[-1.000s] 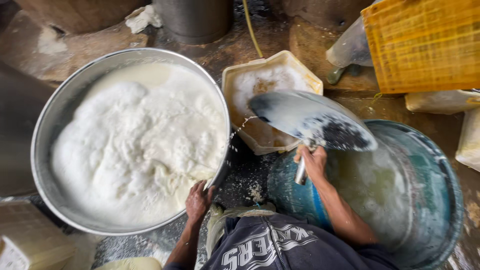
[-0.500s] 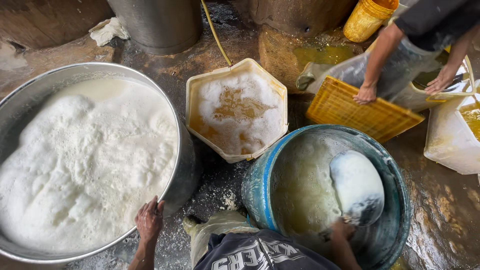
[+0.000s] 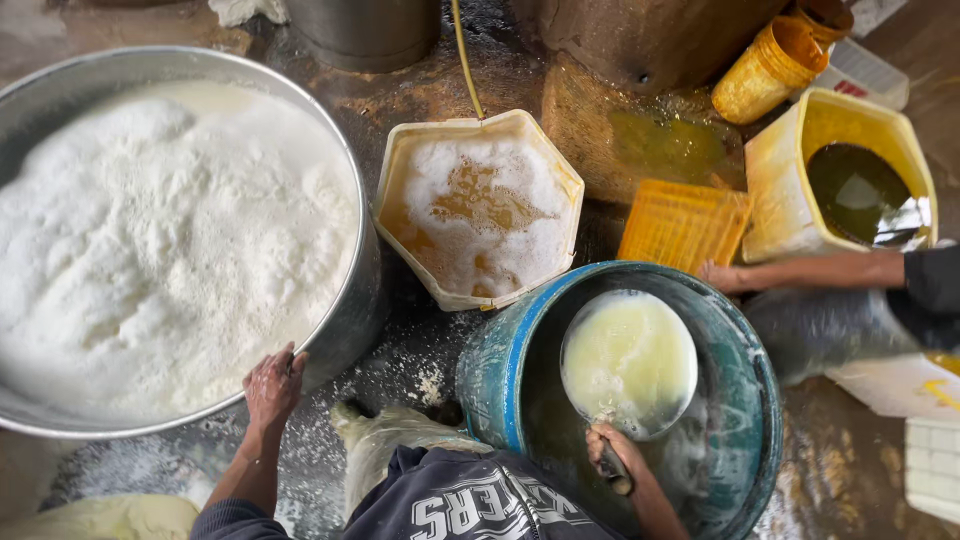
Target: The person uses a ladle to scoop a white, foamy liquid from a large metal basin and pours it into a smaller blue bucket. The person repeats this scooping and pouring action multiple times throughout the clip.
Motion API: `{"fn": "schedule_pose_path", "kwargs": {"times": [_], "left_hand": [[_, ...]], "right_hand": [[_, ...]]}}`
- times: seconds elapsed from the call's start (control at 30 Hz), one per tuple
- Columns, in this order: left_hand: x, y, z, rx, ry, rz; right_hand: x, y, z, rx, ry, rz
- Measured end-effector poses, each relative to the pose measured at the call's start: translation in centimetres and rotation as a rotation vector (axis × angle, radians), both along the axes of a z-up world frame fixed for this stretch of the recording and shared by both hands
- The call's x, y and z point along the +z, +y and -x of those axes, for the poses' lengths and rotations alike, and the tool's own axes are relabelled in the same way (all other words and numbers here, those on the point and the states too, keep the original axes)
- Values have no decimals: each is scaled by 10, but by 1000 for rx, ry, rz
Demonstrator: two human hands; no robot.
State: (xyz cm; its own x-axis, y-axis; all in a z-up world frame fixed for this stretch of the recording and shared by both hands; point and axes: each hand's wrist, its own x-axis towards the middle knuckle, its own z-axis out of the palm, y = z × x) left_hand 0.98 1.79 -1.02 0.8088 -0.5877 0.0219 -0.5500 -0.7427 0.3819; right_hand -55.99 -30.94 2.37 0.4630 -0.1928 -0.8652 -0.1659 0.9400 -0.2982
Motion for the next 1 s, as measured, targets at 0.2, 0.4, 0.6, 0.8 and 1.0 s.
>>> {"fn": "schedule_pose_path", "kwargs": {"times": [0.2,0.4,0.6,0.8,1.0], "left_hand": [[-13,-5,13,42,-20,67],[-5,-18,23,66,125,99],[-11,-4,9,-115,290,371],[-15,2,-6,-132,472,394],[4,49,-11,-113,423,350]], "right_hand": [[103,-36,24,206,193,287],[154,-68,-37,407,385,211],[129,-50,-166,565,254,75],[76,-8,-317,695,78,-71],[41,30,-431,812,-7,151]]}}
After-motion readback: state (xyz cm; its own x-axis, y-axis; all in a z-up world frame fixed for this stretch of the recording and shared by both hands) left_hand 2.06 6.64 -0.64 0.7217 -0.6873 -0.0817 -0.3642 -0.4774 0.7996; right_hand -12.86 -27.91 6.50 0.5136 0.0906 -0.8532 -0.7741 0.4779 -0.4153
